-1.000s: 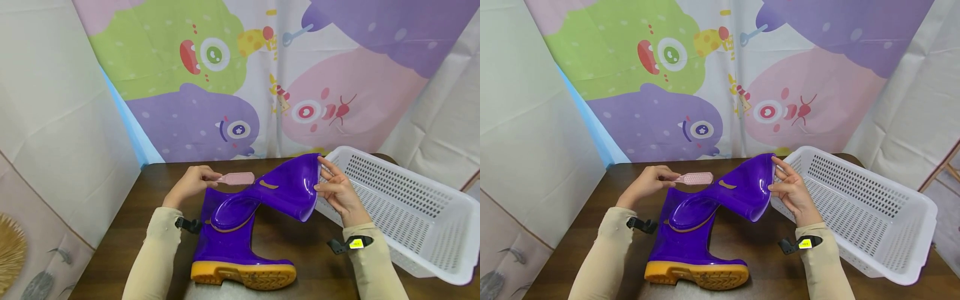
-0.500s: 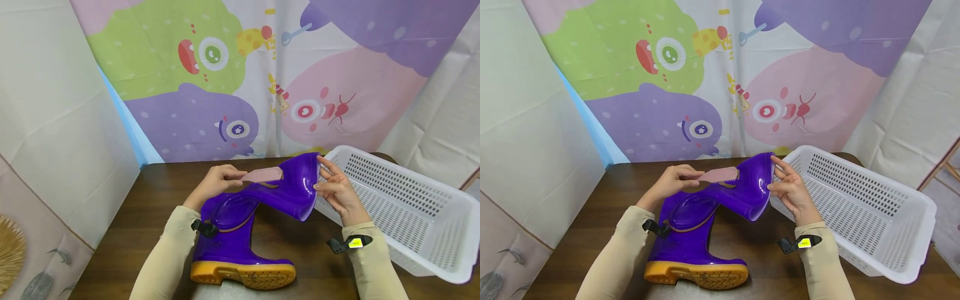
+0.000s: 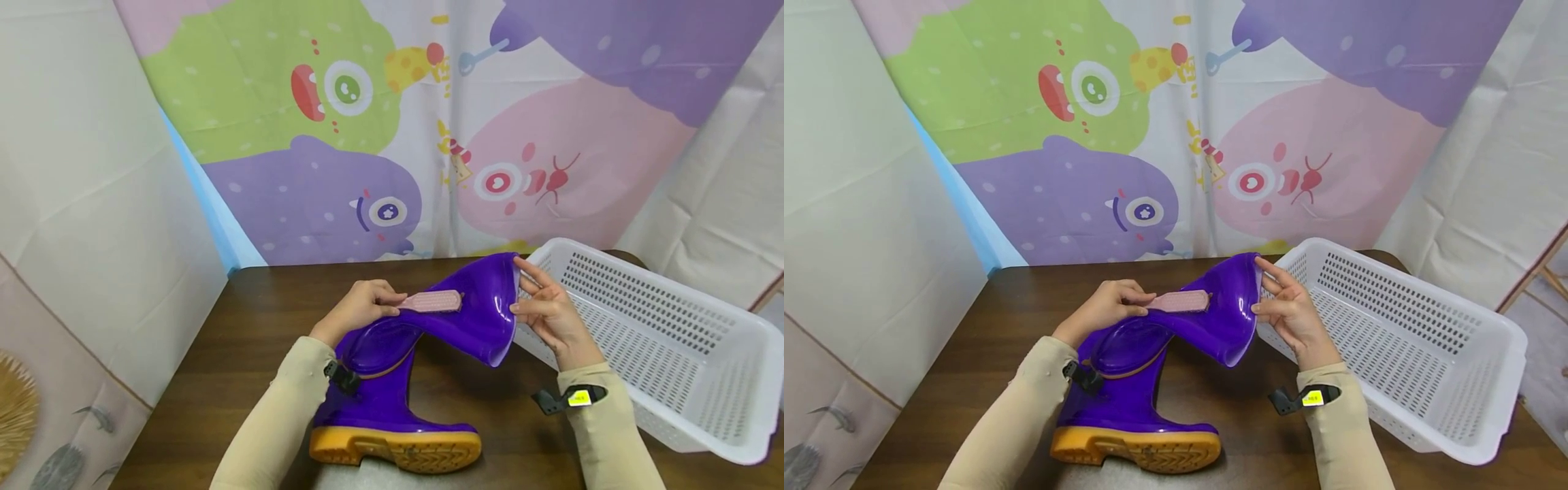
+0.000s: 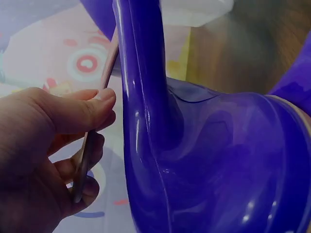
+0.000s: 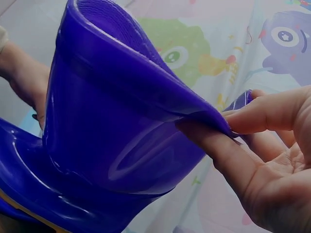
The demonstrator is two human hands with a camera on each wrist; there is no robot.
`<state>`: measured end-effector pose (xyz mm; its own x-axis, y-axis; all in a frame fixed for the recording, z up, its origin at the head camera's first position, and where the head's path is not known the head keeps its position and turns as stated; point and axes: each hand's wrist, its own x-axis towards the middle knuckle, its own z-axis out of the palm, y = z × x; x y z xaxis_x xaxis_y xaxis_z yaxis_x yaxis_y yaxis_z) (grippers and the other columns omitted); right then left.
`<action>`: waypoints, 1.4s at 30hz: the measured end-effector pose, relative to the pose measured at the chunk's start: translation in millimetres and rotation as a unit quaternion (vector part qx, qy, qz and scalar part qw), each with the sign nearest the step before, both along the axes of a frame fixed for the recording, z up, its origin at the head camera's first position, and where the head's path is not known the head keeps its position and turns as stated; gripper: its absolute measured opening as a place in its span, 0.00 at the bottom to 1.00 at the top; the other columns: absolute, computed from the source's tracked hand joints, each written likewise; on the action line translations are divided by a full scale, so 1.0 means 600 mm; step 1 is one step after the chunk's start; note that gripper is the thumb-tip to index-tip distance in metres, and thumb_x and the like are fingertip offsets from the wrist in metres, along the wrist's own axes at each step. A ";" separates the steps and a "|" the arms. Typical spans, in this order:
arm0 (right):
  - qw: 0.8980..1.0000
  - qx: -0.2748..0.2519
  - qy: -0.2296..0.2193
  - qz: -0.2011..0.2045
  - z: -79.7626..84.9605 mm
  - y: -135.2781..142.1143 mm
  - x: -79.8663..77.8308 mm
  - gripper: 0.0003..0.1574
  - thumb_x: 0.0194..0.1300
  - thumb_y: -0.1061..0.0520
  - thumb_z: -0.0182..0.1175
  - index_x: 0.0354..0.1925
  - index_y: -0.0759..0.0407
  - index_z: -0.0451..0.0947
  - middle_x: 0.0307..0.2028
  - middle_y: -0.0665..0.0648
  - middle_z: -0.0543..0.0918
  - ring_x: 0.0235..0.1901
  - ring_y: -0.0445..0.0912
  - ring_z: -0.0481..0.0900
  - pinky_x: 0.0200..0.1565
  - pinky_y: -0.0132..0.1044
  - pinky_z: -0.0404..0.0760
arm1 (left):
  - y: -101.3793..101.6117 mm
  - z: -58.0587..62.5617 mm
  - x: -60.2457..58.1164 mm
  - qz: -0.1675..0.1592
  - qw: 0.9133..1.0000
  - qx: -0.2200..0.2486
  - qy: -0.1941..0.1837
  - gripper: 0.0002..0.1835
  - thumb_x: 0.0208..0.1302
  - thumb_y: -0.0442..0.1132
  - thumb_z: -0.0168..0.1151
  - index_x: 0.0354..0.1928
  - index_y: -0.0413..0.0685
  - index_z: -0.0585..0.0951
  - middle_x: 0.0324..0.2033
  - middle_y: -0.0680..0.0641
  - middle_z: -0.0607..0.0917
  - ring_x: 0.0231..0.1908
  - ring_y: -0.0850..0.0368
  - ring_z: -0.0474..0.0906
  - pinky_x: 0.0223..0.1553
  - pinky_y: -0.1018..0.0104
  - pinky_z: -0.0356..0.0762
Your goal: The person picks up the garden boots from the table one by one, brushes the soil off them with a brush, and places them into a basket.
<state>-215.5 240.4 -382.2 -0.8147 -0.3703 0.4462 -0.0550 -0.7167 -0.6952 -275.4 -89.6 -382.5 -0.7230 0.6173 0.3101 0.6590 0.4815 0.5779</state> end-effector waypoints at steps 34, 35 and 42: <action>1.000 0.011 0.000 -0.024 -0.006 0.000 0.002 0.49 0.48 0.88 0.33 0.63 0.57 0.65 0.55 0.61 0.74 0.33 0.54 0.82 0.31 0.41 0.80 | -0.045 0.015 -0.003 0.036 0.998 -0.045 0.030 0.15 0.52 0.29 0.65 0.44 0.41 0.83 0.29 0.52 0.81 0.31 0.62 0.75 0.30 0.70 0.73; 1.000 0.012 -0.001 -0.025 -0.006 0.000 0.003 0.49 0.48 0.88 0.33 0.63 0.56 0.65 0.55 0.61 0.74 0.33 0.54 0.82 0.31 0.41 0.80 | -0.047 0.016 -0.003 0.039 0.998 -0.044 0.025 0.15 0.52 0.29 0.66 0.44 0.41 0.83 0.30 0.52 0.81 0.31 0.61 0.75 0.30 0.69 0.73; 0.999 0.017 0.003 -0.033 -0.003 0.000 0.003 0.49 0.48 0.88 0.33 0.63 0.57 0.64 0.55 0.61 0.74 0.35 0.54 0.82 0.32 0.41 0.80 | -0.066 0.015 -0.003 0.053 0.998 -0.043 0.003 0.15 0.53 0.28 0.65 0.44 0.40 0.83 0.30 0.52 0.81 0.31 0.62 0.75 0.31 0.69 0.74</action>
